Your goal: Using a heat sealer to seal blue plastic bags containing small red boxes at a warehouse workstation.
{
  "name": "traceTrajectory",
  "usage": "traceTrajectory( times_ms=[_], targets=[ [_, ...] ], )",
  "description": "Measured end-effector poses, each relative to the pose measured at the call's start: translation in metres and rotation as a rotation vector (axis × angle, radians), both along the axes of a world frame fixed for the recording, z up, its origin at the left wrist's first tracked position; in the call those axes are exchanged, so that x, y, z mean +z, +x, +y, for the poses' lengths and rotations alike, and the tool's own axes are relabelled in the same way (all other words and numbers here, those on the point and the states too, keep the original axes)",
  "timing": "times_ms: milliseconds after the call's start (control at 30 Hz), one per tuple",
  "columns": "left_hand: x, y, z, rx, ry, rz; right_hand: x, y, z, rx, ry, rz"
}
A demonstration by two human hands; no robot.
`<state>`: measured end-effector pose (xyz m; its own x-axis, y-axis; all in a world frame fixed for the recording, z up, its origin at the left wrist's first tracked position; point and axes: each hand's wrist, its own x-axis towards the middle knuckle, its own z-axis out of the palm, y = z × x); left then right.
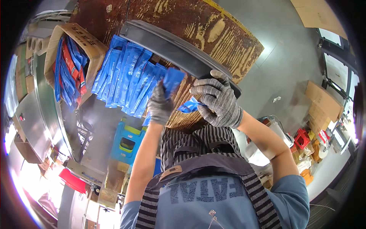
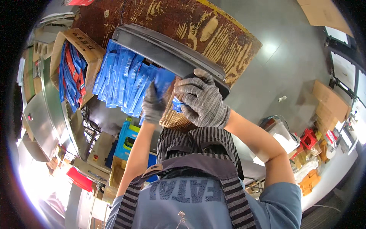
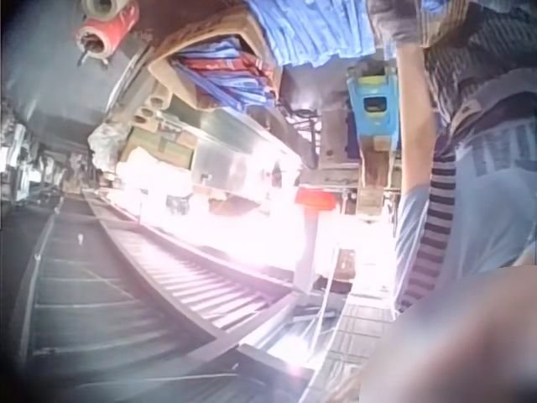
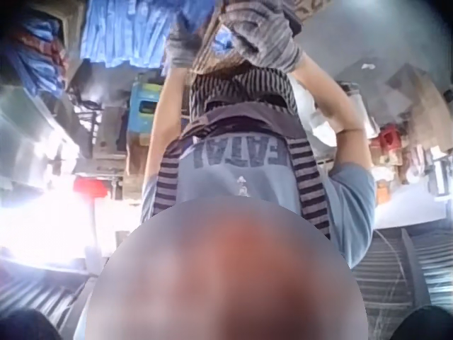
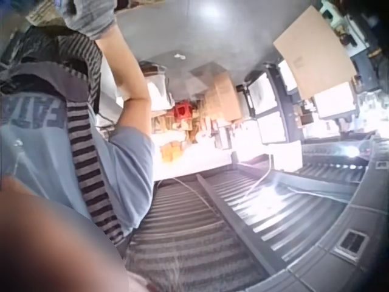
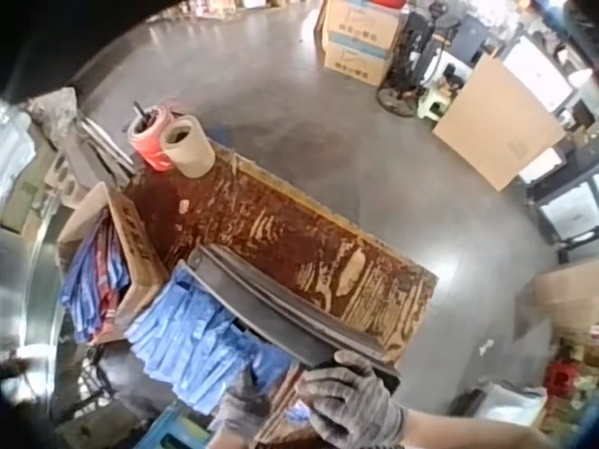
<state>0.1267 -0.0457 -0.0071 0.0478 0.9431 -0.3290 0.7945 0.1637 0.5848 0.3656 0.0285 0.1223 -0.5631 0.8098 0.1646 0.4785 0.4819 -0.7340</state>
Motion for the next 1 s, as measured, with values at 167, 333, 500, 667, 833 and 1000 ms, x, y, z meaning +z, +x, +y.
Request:
traceTrajectory(
  times_ms=[167,333,500,667,833,1000],
  targets=[
    [0.048,-0.037,0.028,0.006,0.226,0.101,0.005,-0.011,-0.003,0.007,-0.014,0.094],
    [0.114,-0.006,0.018,0.093,-0.325,-1.027,0.01,-0.021,-0.015,-0.004,-0.1,0.146],
    [0.117,0.021,0.013,0.527,-0.353,-0.975,0.006,-0.031,-0.031,-0.309,-0.342,0.287],
    [0.122,0.026,0.016,0.58,-0.265,-1.044,-0.003,-0.032,-0.047,-0.405,-0.455,0.339],
    [0.123,0.024,0.015,0.534,-0.266,-1.057,-0.002,-0.028,-0.045,-0.369,-0.463,0.37],
    [0.123,0.024,0.017,0.57,-0.206,-1.155,-0.003,-0.028,-0.051,-0.375,-0.484,0.416]
  ],
)
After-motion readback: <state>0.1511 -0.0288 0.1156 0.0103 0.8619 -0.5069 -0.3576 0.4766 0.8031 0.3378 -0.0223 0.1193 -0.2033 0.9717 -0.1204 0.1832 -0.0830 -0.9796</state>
